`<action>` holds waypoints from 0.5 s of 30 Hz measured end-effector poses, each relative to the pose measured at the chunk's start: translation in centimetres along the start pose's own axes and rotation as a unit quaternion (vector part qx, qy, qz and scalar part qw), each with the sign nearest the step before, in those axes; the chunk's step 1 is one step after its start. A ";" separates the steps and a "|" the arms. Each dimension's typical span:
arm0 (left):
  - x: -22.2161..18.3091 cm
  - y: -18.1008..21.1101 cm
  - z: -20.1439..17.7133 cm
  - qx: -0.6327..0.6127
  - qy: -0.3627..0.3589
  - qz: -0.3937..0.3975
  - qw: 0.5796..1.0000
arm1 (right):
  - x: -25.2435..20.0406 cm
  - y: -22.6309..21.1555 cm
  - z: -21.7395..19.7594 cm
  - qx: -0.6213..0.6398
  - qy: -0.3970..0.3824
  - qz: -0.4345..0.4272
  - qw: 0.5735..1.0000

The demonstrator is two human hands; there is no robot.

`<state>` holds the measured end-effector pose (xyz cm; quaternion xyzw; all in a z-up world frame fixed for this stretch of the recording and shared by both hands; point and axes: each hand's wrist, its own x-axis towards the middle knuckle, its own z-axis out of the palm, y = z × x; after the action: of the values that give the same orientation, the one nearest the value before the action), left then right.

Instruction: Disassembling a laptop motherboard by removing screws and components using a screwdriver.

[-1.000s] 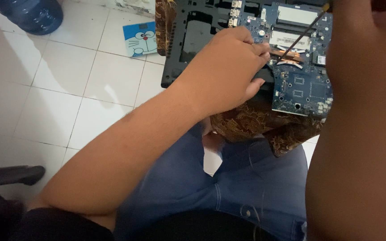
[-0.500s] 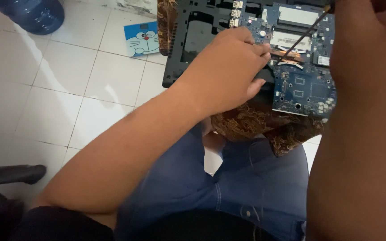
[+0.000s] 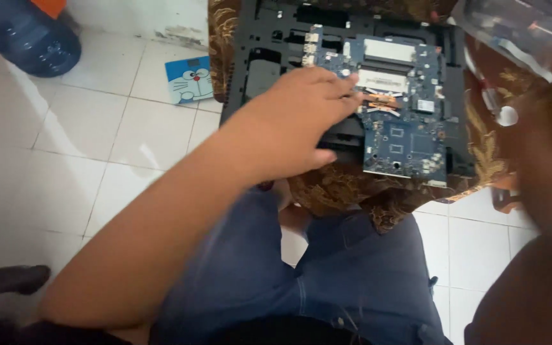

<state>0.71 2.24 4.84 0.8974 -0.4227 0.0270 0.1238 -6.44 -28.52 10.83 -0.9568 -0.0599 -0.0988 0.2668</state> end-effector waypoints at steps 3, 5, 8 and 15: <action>-0.4 0.0 -1.3 0.001 -0.060 -0.032 0.998 | 0.0 -4.6 2.1 -0.089 -0.079 0.047 0.992; -0.9 -0.2 -1.4 0.010 -0.093 -0.058 0.994 | 0.1 -4.3 2.6 -0.173 -0.159 0.096 0.967; -1.1 -1.1 -1.0 0.016 -0.077 -0.046 0.996 | 0.4 -2.9 2.9 -0.290 -0.225 0.131 0.921; -1.2 0.0 -3.6 -0.025 -0.093 -0.090 0.991 | 1.2 -4.3 2.3 -0.230 -0.256 0.221 0.912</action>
<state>0.17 4.05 8.15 0.9271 -0.3501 -0.0784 0.1081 -5.61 -23.61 11.30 -0.9730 0.1112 0.2001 0.0298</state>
